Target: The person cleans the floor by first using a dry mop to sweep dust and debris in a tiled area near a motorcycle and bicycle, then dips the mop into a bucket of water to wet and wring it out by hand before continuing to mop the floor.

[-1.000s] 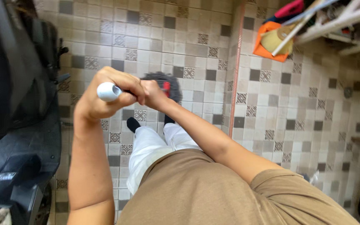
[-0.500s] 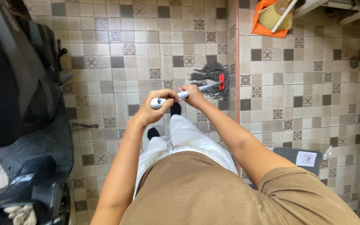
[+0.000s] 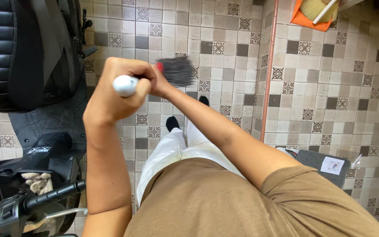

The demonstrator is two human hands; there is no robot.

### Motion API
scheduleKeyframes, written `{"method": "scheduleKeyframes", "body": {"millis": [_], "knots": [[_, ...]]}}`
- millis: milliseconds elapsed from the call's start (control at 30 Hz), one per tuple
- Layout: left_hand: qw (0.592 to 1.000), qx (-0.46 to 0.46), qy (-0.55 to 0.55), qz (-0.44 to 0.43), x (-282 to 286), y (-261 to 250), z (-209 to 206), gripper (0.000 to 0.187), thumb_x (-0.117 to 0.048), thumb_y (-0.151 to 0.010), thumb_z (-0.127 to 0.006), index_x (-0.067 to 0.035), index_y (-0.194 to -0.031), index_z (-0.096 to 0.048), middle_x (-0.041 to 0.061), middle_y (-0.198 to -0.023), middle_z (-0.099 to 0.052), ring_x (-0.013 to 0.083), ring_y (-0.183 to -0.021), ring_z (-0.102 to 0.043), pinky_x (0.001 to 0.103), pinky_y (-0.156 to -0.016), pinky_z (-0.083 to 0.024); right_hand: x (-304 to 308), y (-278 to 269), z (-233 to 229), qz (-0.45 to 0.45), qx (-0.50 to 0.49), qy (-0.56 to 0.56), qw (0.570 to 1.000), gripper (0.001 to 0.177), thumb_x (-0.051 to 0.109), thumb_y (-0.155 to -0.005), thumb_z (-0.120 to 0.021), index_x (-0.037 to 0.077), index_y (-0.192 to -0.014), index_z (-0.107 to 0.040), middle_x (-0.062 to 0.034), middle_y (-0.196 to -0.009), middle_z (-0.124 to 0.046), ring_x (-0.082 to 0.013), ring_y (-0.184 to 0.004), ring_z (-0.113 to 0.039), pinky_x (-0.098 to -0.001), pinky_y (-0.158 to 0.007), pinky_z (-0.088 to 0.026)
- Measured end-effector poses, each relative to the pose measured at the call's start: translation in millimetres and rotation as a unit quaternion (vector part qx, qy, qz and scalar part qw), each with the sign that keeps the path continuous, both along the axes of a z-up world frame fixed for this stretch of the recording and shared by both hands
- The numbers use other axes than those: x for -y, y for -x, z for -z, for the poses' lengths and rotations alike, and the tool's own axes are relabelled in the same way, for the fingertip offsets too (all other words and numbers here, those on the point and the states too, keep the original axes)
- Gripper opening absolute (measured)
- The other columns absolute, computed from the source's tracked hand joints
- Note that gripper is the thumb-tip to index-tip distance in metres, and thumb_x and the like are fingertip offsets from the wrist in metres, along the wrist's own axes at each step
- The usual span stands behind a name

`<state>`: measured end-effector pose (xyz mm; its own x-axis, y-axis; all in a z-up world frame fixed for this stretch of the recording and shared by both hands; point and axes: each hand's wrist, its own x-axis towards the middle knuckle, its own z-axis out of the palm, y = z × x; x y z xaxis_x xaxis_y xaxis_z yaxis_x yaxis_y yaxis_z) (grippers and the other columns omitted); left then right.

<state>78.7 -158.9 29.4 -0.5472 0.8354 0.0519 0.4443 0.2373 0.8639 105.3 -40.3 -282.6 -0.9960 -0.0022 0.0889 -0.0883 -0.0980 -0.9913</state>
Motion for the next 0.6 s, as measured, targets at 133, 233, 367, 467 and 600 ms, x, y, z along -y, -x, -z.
{"method": "scheduleKeyframes", "body": {"millis": [133, 233, 367, 467, 600], "knots": [[0.998, -0.056, 0.010, 0.028, -19.5, -14.0, 21.4, 0.011, -0.004, -0.077, -0.061, -0.001, -0.078, -0.071, 0.018, -0.070, -0.068, 0.0299, -0.062, -0.068, 0.038, -0.063, -0.056, 17.6, 2.7, 26.3, -0.049, 0.032, 0.200, 0.978, 0.007, 0.010, -0.082, -0.069, 0.006, -0.087, -0.069, -0.0106, -0.085, -0.074, -0.0191, -0.078, -0.072, -0.0342, -0.069, -0.055], [0.993, -0.087, -0.020, 0.074, -39.0, -24.9, 43.2, 0.006, -0.005, -0.077, -0.064, -0.002, -0.076, -0.069, 0.019, -0.073, -0.069, 0.0368, -0.068, -0.068, 0.043, -0.068, -0.055, 2.5, -17.3, 10.8, -0.055, 0.053, 0.204, 0.976, 0.007, 0.011, -0.083, -0.069, 0.006, -0.087, -0.070, -0.0087, -0.085, -0.074, -0.0170, -0.078, -0.071, -0.0333, -0.069, -0.055], [0.987, -0.090, -0.066, 0.117, -52.8, -29.3, 35.6, 0.006, -0.005, -0.076, -0.065, -0.003, -0.079, -0.070, 0.016, -0.075, -0.070, 0.0345, -0.071, -0.068, 0.042, -0.070, -0.054, -16.5, -24.9, 2.0, -0.043, 0.045, 0.148, 0.987, 0.007, 0.012, -0.084, -0.069, 0.006, -0.087, -0.070, -0.0063, -0.085, -0.073, -0.0141, -0.079, -0.070, -0.0322, -0.069, -0.055], [0.986, -0.049, -0.088, 0.132, -63.9, -28.5, 15.7, 0.007, -0.003, -0.076, -0.064, -0.003, -0.080, -0.070, 0.013, -0.076, -0.070, 0.0285, -0.068, -0.069, 0.037, -0.066, -0.055, -40.2, -33.8, -31.4, -0.022, 0.012, 0.064, 0.998, 0.008, 0.013, -0.085, -0.069, 0.006, -0.086, -0.071, -0.0044, -0.085, -0.073, -0.0120, -0.079, -0.070, -0.0313, -0.069, -0.055], [0.979, 0.025, -0.122, 0.160, -85.5, -38.8, 8.9, 0.012, -0.011, -0.077, -0.059, -0.004, -0.078, -0.068, 0.007, -0.073, -0.069, 0.0208, -0.066, -0.068, 0.031, -0.065, -0.056, -89.9, -69.8, -60.8, 0.028, 0.012, -0.101, 0.994, 0.009, 0.014, -0.086, -0.069, 0.006, -0.086, -0.071, -0.0019, -0.085, -0.073, -0.0091, -0.080, -0.069, -0.0301, -0.068, -0.055]]}}
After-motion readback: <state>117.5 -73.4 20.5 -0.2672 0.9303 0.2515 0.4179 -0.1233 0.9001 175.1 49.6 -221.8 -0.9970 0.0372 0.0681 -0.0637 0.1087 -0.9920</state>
